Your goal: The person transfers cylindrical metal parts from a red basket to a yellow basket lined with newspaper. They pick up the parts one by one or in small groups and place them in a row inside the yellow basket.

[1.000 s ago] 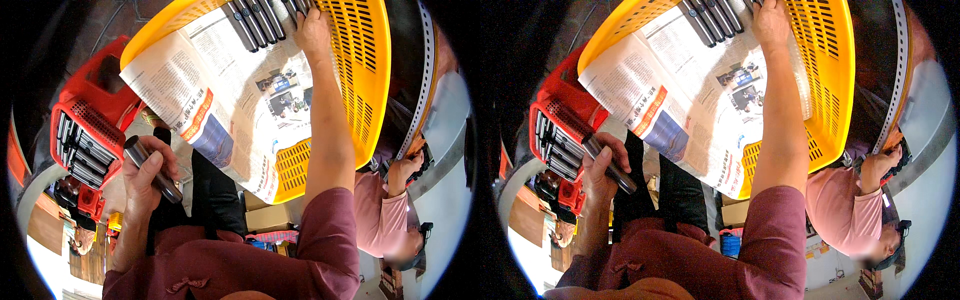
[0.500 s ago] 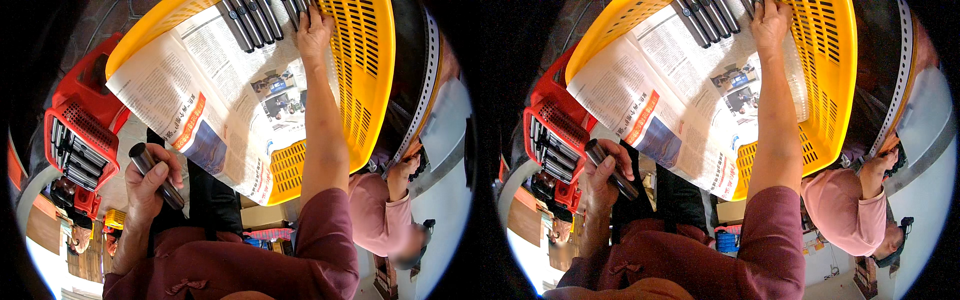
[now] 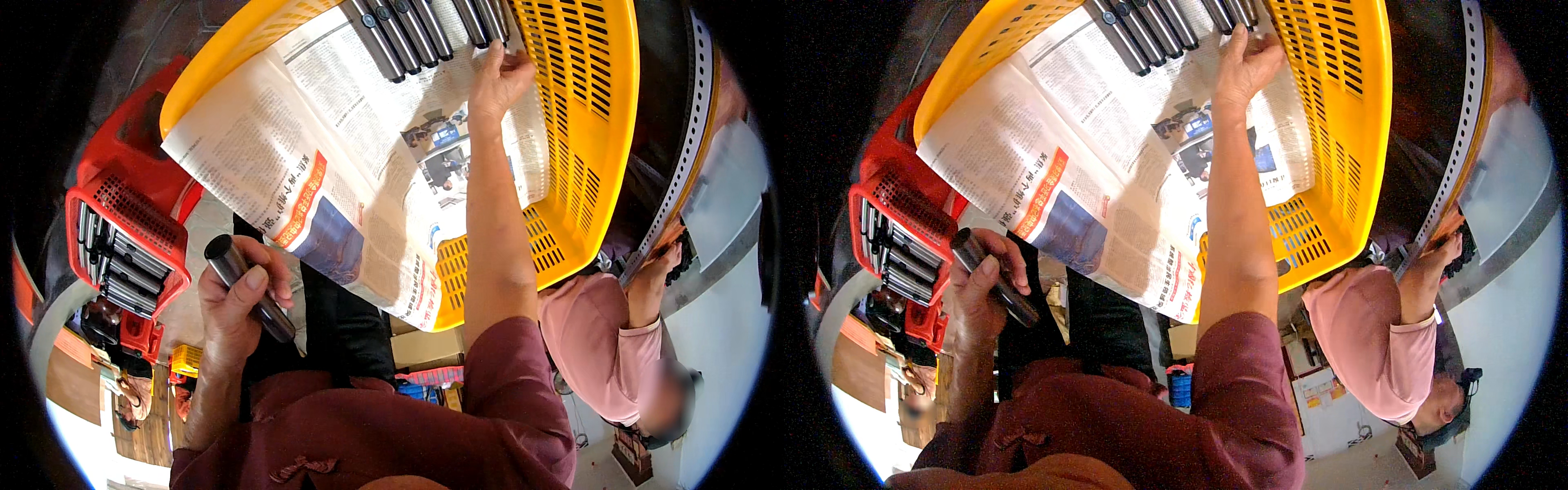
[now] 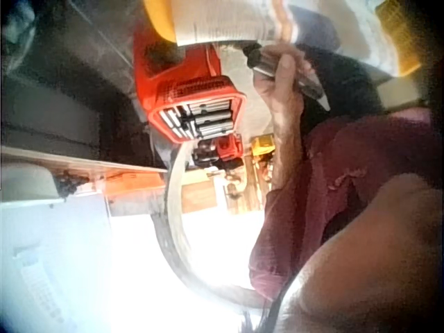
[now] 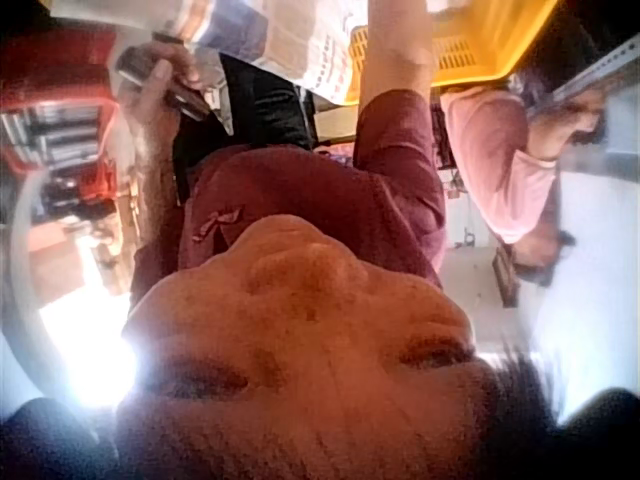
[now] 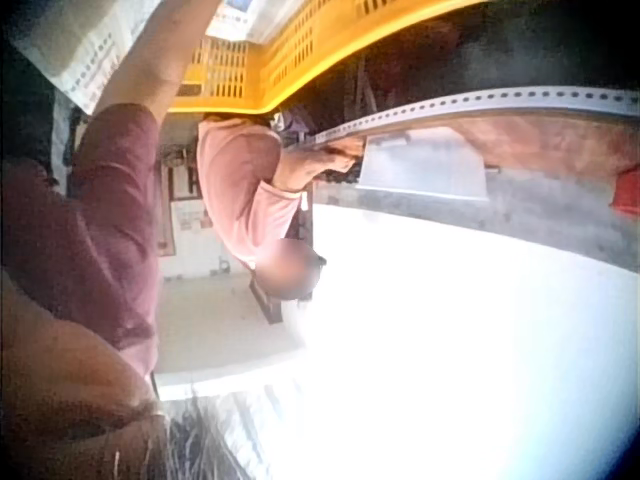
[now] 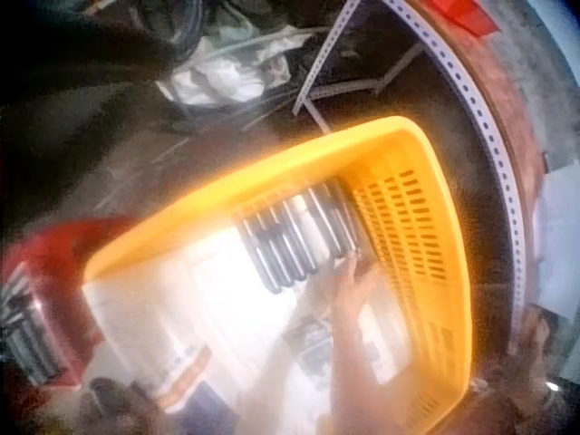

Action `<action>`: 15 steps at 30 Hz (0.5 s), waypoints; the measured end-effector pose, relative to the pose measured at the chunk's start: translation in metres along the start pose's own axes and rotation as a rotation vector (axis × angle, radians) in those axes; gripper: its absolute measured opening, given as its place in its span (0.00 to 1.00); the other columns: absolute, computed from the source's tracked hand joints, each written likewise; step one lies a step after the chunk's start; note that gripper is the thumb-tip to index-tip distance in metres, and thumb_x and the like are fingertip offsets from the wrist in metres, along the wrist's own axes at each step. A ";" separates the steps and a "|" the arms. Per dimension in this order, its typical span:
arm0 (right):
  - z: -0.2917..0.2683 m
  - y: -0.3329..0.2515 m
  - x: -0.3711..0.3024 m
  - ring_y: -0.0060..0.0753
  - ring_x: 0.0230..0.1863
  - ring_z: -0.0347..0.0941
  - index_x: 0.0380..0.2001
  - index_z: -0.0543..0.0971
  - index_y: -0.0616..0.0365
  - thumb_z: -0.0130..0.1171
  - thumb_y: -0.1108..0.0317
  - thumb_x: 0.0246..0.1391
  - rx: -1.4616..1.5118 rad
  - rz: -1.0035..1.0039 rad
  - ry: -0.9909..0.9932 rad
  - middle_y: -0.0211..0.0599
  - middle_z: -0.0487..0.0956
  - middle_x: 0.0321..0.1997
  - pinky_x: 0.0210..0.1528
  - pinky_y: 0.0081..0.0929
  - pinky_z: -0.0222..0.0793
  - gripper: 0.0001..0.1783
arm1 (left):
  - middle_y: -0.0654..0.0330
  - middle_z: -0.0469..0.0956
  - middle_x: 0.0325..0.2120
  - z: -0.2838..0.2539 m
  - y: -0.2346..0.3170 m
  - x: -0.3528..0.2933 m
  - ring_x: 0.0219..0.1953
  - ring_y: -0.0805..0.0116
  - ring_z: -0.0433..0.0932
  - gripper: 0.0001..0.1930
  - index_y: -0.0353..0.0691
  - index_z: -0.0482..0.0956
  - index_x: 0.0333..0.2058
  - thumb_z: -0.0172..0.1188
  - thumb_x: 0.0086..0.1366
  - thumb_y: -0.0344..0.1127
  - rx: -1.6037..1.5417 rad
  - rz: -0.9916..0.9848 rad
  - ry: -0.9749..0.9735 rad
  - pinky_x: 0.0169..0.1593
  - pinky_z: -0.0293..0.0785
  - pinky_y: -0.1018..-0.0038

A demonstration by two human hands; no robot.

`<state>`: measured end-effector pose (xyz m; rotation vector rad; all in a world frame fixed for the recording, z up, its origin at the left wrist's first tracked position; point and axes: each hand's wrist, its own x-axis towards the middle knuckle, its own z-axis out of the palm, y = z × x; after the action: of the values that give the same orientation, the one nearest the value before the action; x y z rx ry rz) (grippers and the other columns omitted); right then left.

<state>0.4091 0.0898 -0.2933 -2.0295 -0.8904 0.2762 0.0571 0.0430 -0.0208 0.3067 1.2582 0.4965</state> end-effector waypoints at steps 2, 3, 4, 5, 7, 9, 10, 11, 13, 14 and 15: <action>0.003 -0.003 -0.003 0.33 0.27 0.69 0.37 0.75 0.75 0.60 0.57 0.59 0.144 0.128 0.000 0.43 0.75 0.27 0.34 0.32 0.69 0.24 | 0.54 0.74 0.27 -0.002 -0.001 0.000 0.27 0.72 0.73 0.16 0.35 0.71 0.38 0.62 0.63 0.41 -0.002 0.000 -0.005 0.31 0.73 0.76; 0.004 -0.004 0.000 0.33 0.27 0.69 0.36 0.75 0.75 0.58 0.55 0.60 0.083 0.168 -0.018 0.43 0.76 0.27 0.34 0.32 0.69 0.25 | 0.54 0.74 0.27 -0.003 -0.001 0.000 0.27 0.72 0.73 0.15 0.35 0.71 0.39 0.62 0.63 0.41 -0.002 -0.001 -0.011 0.31 0.73 0.76; 0.007 -0.004 0.005 0.33 0.27 0.69 0.34 0.76 0.75 0.56 0.53 0.61 0.023 0.208 -0.036 0.44 0.76 0.26 0.34 0.33 0.69 0.26 | 0.54 0.74 0.27 -0.003 -0.001 0.000 0.27 0.72 0.73 0.15 0.35 0.71 0.39 0.61 0.64 0.41 -0.001 0.002 -0.011 0.31 0.73 0.76; 0.009 -0.004 0.009 0.33 0.27 0.70 0.32 0.76 0.75 0.54 0.51 0.62 -0.037 0.248 -0.054 0.45 0.76 0.26 0.34 0.33 0.69 0.28 | 0.54 0.74 0.27 -0.004 0.000 0.001 0.27 0.72 0.73 0.15 0.35 0.71 0.39 0.61 0.64 0.41 0.000 0.004 -0.011 0.31 0.73 0.76; 0.012 -0.008 0.012 0.40 0.28 0.71 0.35 0.75 0.76 0.51 0.47 0.61 -0.091 0.237 -0.044 0.48 0.77 0.27 0.36 0.36 0.69 0.32 | 0.54 0.74 0.28 -0.004 0.001 0.000 0.27 0.72 0.73 0.15 0.35 0.71 0.40 0.61 0.64 0.40 -0.003 0.007 -0.012 0.31 0.73 0.76; 0.017 -0.011 0.014 0.43 0.29 0.72 0.36 0.75 0.77 0.53 0.48 0.60 -0.189 0.205 0.000 0.50 0.77 0.27 0.38 0.39 0.70 0.31 | 0.54 0.75 0.28 -0.006 0.000 -0.001 0.27 0.72 0.73 0.15 0.35 0.71 0.40 0.61 0.64 0.39 -0.008 0.004 -0.009 0.32 0.73 0.76; 0.016 -0.021 0.012 0.47 0.33 0.75 0.39 0.74 0.77 0.54 0.49 0.60 -0.124 0.294 -0.034 0.55 0.78 0.32 0.41 0.40 0.70 0.31 | 0.54 0.75 0.29 -0.006 -0.001 -0.001 0.27 0.71 0.74 0.15 0.35 0.71 0.40 0.61 0.64 0.39 -0.010 0.003 -0.003 0.32 0.73 0.76; 0.019 -0.020 0.011 0.47 0.34 0.75 0.39 0.74 0.77 0.54 0.51 0.60 -0.103 0.280 -0.008 0.56 0.78 0.33 0.41 0.40 0.70 0.30 | 0.54 0.75 0.30 -0.006 -0.001 -0.002 0.27 0.71 0.74 0.14 0.35 0.71 0.40 0.61 0.64 0.39 -0.011 0.001 0.003 0.32 0.73 0.75; 0.021 -0.019 0.012 0.47 0.36 0.75 0.39 0.73 0.77 0.55 0.53 0.59 -0.064 0.252 0.050 0.56 0.78 0.35 0.42 0.39 0.70 0.28 | 0.54 0.75 0.30 -0.006 -0.001 -0.003 0.28 0.71 0.74 0.14 0.35 0.71 0.41 0.61 0.64 0.39 -0.012 -0.001 0.000 0.32 0.74 0.75; 0.021 -0.019 0.012 0.47 0.36 0.75 0.39 0.73 0.77 0.55 0.54 0.59 -0.040 0.264 0.052 0.56 0.78 0.35 0.42 0.39 0.70 0.27 | 0.54 0.75 0.31 -0.007 -0.001 -0.003 0.28 0.71 0.74 0.14 0.35 0.71 0.41 0.61 0.64 0.39 -0.013 -0.001 -0.005 0.32 0.74 0.75; 0.022 -0.021 0.012 0.47 0.36 0.75 0.39 0.73 0.76 0.56 0.55 0.59 -0.015 0.277 0.052 0.56 0.78 0.35 0.42 0.39 0.70 0.26 | 0.54 0.75 0.31 -0.007 0.000 -0.003 0.28 0.71 0.74 0.14 0.35 0.70 0.41 0.61 0.64 0.39 -0.014 0.000 -0.008 0.33 0.74 0.75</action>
<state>0.3963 0.1193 -0.2879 -2.1632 -0.5800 0.3675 0.0494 0.0407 -0.0207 0.2961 1.2468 0.5033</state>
